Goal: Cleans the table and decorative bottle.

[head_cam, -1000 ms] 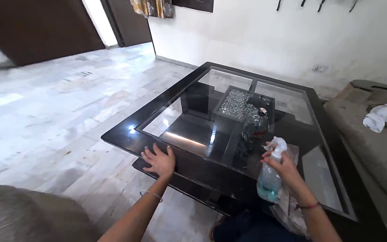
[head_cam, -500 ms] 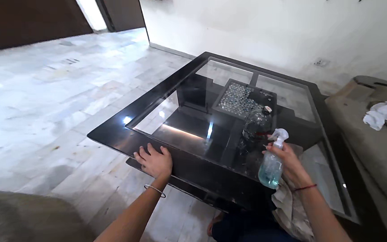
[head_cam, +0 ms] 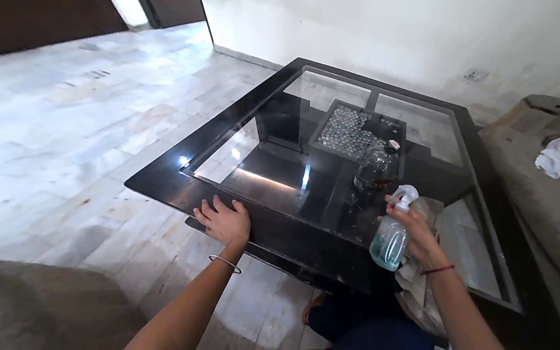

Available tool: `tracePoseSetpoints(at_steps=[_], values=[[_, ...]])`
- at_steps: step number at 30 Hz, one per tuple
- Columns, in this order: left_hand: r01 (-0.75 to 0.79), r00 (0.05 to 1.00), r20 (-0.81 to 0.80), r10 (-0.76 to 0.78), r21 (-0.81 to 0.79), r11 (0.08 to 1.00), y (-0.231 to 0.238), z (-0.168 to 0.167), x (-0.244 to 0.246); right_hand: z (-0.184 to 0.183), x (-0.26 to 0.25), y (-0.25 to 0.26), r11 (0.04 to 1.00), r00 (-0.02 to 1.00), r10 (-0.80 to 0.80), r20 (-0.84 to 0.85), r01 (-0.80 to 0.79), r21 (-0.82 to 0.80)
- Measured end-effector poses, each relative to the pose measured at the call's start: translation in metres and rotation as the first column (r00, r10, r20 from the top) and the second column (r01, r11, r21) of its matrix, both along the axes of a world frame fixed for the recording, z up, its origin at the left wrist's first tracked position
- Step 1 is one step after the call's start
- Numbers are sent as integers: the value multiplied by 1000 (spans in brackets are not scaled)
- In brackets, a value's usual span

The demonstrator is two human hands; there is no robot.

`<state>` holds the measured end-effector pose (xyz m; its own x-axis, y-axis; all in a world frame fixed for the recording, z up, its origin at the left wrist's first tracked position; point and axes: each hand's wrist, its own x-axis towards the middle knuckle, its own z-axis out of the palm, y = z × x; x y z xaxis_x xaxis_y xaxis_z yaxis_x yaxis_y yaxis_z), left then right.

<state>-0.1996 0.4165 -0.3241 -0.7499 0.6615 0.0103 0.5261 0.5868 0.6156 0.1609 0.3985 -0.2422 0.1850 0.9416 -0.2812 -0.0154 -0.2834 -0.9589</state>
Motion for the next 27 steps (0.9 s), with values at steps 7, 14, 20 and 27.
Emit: tracePoseSetpoints(at_steps=[7,14,20,27], values=[[5,999,31,-5,16,1000,0,2,0,-6,-12,-4,999,999,-39,0,39,-3],[-1,1000,24,1,-4,1000,1,1,-1,-6,-19,-1,1000,992,-12,-125,12,3],[-4,1000,27,5,-10,1000,2,-1,-1,-6,-33,2,999,985,-34,-168,32,-16],[-7,1000,18,7,-14,1000,2,-1,-1,-8,-25,4,997,984,-75,-162,70,-35]])
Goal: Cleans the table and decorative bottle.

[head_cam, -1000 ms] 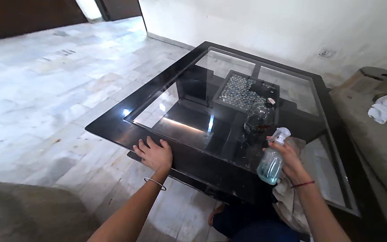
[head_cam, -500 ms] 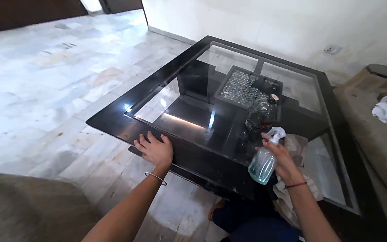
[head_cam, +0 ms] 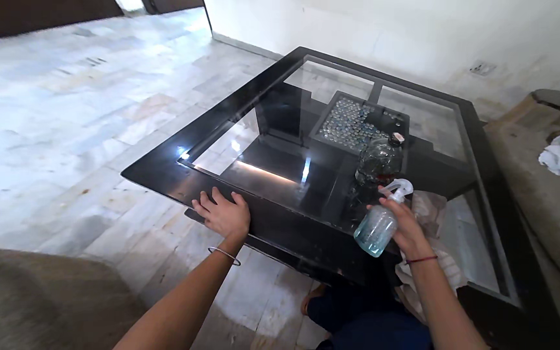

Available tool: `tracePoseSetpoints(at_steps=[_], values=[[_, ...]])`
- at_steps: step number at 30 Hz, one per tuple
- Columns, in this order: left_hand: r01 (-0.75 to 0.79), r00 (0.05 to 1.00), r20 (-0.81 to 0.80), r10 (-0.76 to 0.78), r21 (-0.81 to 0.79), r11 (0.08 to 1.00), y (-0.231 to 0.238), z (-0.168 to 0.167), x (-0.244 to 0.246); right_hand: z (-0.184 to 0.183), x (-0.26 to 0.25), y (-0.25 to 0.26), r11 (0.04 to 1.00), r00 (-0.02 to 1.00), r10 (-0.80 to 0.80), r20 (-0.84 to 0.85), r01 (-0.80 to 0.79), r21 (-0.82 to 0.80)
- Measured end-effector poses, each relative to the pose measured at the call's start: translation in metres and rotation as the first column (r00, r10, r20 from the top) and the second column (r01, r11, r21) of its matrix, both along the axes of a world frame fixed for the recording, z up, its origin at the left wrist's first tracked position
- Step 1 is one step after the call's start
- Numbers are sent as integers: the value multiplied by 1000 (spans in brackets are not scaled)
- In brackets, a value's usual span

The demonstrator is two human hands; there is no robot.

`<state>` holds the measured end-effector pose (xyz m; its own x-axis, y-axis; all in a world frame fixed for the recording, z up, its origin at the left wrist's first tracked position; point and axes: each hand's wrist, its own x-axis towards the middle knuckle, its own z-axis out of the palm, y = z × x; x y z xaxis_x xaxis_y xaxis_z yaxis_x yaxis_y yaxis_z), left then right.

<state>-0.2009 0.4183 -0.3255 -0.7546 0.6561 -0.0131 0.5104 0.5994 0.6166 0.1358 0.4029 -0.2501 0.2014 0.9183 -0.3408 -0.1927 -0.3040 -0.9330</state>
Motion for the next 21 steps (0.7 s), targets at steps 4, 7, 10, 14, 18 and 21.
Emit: tracePoseSetpoints(at_steps=[4,7,10,14,18,21], values=[[-2,1000,-18,1,-12,1000,1,-2,-1,2,7,1,999,999,14,34,-15,33],[8,1000,-10,-8,4,1000,-1,-1,-1,0,8,3,999,999,-28,29,26,38],[18,1000,-14,-18,15,1000,-1,-2,-2,-4,5,2,997,997,-82,6,82,0],[11,1000,-3,-11,8,1000,-1,-1,-2,-7,3,-6,995,994,-93,-61,90,-46],[-1,1000,0,1,-2,1000,1,0,0,-12,3,-8,996,995,-74,-61,71,-44],[-6,1000,6,6,-3,1000,1,1,0,-13,-1,-6,994,992,-95,-82,90,-57]])
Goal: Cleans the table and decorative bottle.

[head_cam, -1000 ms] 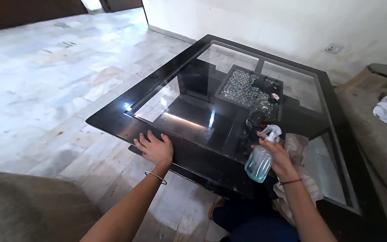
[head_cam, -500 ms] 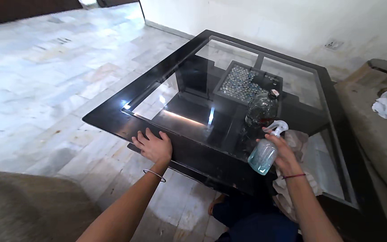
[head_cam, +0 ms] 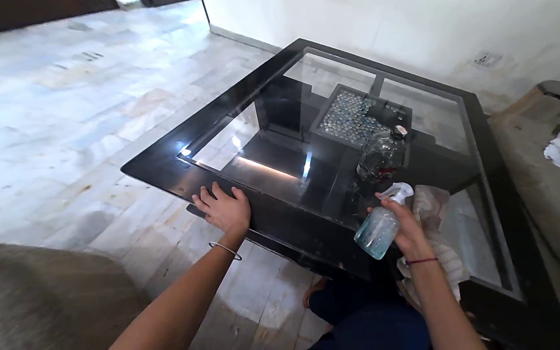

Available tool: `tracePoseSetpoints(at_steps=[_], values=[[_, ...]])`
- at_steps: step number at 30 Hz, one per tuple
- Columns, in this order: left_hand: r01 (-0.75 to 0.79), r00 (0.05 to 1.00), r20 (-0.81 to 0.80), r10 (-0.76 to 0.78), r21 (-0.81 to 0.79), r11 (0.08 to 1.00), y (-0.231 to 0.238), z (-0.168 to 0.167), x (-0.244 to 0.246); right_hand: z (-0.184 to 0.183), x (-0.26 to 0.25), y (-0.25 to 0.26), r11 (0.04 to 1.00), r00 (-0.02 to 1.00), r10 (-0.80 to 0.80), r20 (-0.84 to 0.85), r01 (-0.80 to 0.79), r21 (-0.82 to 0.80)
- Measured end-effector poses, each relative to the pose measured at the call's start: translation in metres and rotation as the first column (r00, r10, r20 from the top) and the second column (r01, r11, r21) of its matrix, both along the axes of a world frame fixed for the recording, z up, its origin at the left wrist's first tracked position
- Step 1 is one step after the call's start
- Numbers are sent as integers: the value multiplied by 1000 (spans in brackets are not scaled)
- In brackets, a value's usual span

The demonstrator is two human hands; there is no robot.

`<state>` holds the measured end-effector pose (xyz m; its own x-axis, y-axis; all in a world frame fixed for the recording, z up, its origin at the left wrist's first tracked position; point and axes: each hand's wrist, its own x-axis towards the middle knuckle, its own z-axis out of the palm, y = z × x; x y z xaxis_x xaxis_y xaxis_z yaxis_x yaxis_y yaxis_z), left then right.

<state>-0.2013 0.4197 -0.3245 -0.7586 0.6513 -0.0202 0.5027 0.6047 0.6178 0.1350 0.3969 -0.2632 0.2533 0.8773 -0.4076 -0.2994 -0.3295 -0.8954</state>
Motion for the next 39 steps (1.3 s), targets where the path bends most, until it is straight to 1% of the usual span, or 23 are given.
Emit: tracePoseSetpoints(at_steps=[2,3,4,6,7,9,11,12,14,15,19,20,22,25,29,32,34,37,39], values=[[3,1000,-3,-3,0,1000,0,-1,0,2,-3,0,1000,1000,-2,-10,1,-10],[2,1000,-2,-2,-1,1000,0,-2,0,3,-5,0,1000,1000,6,14,-6,-18],[1,1000,-3,-1,-1,1000,1,-4,-1,5,-6,0,999,998,29,63,-28,-22],[-1,1000,3,1,8,1000,1,-6,-1,12,-6,-2,993,967,115,227,-116,-12],[-2,1000,1,2,18,1000,1,-7,-1,17,-5,-2,986,925,162,343,-168,-14],[-8,1000,4,8,29,1000,0,-6,-1,29,-4,0,971,785,221,579,-233,-55],[-20,1000,8,20,44,999,0,-6,1,50,-3,6,950,643,294,707,-279,-142],[-24,1000,11,24,41,999,0,-5,1,59,-1,11,941,593,318,740,-290,-172],[-19,1000,17,19,34,999,0,-5,1,74,1,22,933,557,340,758,-302,-196],[-11,1000,20,10,29,1000,-1,-4,0,78,2,27,934,560,335,757,-306,-187],[-5,1000,23,4,44,999,-3,-2,0,101,1,40,905,543,412,732,-340,-256],[-8,1000,19,8,47,999,-2,-3,0,106,0,43,895,528,431,732,-354,-271],[-9,1000,27,8,40,999,-2,-3,1,115,-2,50,869,467,477,745,-380,-318],[-18,999,34,16,44,999,-2,-2,1,128,-9,63,842,418,531,737,-356,-405],[-22,999,39,20,54,998,-1,-2,1,139,-17,75,831,429,557,711,-278,-482],[-25,999,34,23,58,998,-1,-3,1,147,-20,84,827,393,562,728,-233,-512],[-28,999,36,26,52,998,0,-3,2,154,-22,87,823,379,568,730,-232,-519],[-24,998,51,21,52,998,-1,-3,1,165,-25,91,799,393,600,697,-272,-536],[-24,999,44,22,57,998,-1,-2,1,169,-29,94,784,388,620,682,-260,-565]])
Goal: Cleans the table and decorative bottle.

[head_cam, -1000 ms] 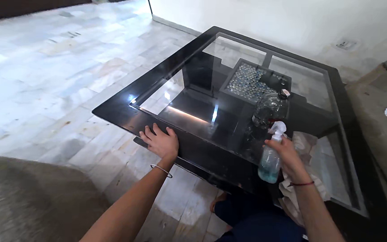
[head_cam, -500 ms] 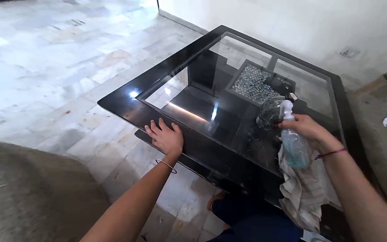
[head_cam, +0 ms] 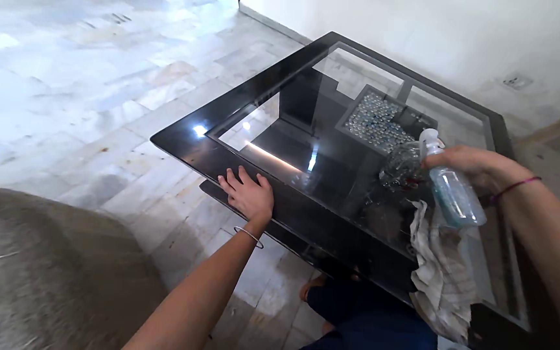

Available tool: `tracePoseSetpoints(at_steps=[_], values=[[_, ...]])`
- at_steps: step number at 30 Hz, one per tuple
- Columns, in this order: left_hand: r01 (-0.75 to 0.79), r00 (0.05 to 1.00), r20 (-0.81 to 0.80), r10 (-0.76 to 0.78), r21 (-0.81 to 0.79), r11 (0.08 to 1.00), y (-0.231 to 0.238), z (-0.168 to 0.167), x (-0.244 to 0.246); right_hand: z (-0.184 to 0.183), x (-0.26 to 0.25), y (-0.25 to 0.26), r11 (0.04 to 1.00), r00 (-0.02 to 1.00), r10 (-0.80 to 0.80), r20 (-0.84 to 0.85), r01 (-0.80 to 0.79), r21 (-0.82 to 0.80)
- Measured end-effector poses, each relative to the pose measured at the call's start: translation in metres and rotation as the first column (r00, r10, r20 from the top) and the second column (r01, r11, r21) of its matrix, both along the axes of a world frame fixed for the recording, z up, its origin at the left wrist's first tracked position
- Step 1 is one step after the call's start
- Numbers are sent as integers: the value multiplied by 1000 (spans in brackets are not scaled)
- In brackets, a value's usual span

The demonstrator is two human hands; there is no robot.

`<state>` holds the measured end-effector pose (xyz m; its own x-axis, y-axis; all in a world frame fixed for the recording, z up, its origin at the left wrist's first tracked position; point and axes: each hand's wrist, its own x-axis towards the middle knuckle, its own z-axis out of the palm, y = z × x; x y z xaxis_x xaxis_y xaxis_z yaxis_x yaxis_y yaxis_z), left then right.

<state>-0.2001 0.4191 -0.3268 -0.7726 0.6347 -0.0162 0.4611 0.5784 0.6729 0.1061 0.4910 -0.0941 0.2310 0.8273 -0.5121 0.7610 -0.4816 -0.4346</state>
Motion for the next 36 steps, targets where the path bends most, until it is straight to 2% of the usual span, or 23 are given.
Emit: tracePoseSetpoints(at_steps=[5,8,14,22,26,28,29,31,32,34,36], values=[[0,1000,10,0,-9,1000,0,2,1,3,4,5,999,998,-22,64,24,-24],[15,1000,20,-15,11,1000,-2,4,0,4,16,-2,999,999,-36,37,36,16],[22,1000,2,-22,-16,1000,1,-1,-3,2,56,-30,995,985,-28,-170,43,86],[32,997,-61,-36,-58,998,1,2,-1,-40,88,-35,983,905,-83,-417,142,113],[47,997,-58,-53,-102,994,-3,8,-2,-58,99,-53,955,825,-64,-561,213,205],[81,995,-57,-85,-66,995,-6,15,-1,-67,106,-75,926,789,-49,-612,267,269],[122,989,-78,-122,1,993,-6,19,1,-73,109,-86,911,778,-41,-627,287,295],[297,952,-124,-281,149,943,1,37,14,-87,115,-109,888,771,-35,-636,316,335],[413,909,-131,-395,164,896,9,55,26,-95,118,-120,879,768,-42,-638,332,341],[655,756,-107,-646,106,749,33,95,59,-111,125,-138,865,753,-64,-655,369,340],[828,559,-94,-824,21,560,60,134,103,-127,131,-153,855,722,-88,-687,408,319]])
